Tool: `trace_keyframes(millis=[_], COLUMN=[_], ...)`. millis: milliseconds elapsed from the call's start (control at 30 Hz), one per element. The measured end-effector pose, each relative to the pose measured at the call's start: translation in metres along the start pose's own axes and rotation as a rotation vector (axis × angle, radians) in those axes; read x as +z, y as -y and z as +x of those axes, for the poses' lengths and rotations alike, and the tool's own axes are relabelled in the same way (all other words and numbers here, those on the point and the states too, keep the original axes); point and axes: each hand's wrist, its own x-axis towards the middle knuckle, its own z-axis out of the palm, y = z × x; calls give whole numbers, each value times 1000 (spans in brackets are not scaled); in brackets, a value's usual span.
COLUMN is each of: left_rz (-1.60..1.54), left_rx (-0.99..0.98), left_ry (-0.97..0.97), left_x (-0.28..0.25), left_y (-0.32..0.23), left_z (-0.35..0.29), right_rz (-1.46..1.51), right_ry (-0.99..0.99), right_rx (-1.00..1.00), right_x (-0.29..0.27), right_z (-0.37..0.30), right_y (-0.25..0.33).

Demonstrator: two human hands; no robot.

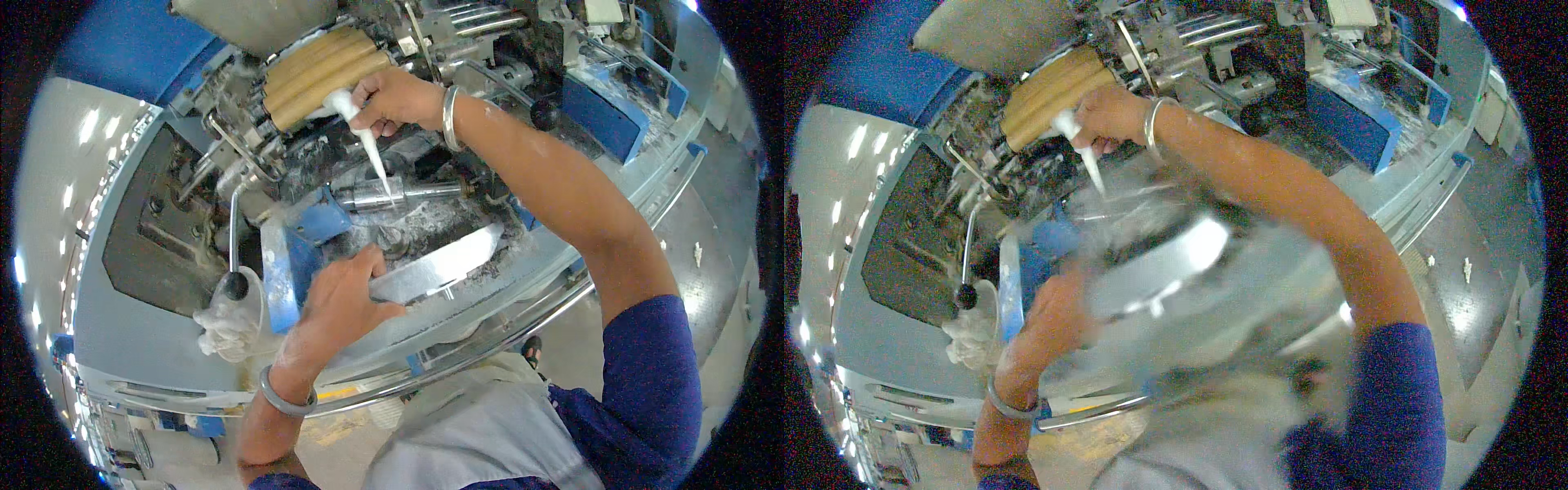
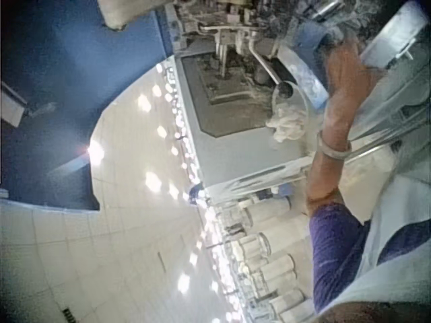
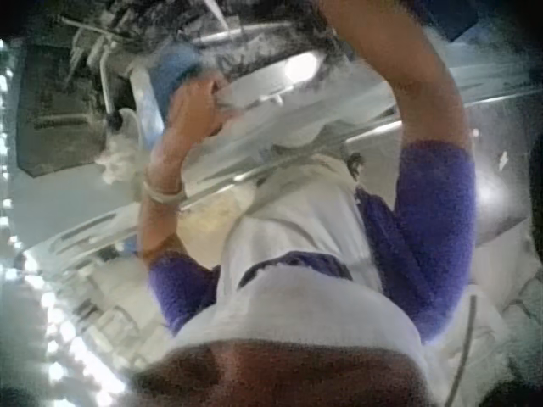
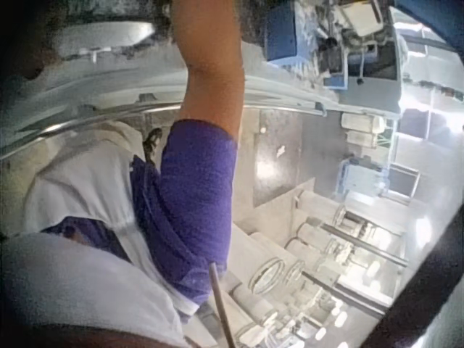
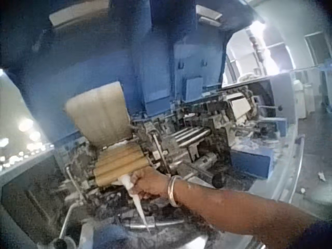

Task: The person operates a textile machine, feeding white fibrous material into rollers and adjusting components. They then handle a large spool of white material, pulling and arranging the fibers before returning to the machine to continue feeding and adjusting the material.

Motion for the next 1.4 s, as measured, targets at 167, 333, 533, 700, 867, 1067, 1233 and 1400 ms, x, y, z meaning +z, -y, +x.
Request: trace_keyframes(millis=[167, 333, 533, 700, 867, 1067, 1233, 1400], left_rz=[-489, -954, -1420, -1435, -1507, -1599, -1553, -1591], left_rx=[25, -91, -372, -360, -355, -485, -354, -355], left_ry=[-127, -346, -496, -518, -529, -647, -747, -738], left_x=[-8, 11, 8, -3, -5, -12, -19, -23], left_y=[-5, -1, 20, 29, 28, 28, 32, 43], left_z=[7, 17, 19, 22, 30, 62, 87, 112], right_rz=[171, 171, 190, 232, 205, 130, 159, -227], right_ry=[-181, -234, -212, -188, -282, -120, 11, -157], right_rx=[-37, -73, -137, -180, -211, -264, -173, -225], right_x=[-3, -4, -6, -7, -4, -3, -7, -8], right_z=[-5, -4, -1, 1, 4, 5, 2, -7], right_y=[4, 3, 1, 0, -2, -7, -5, 7])
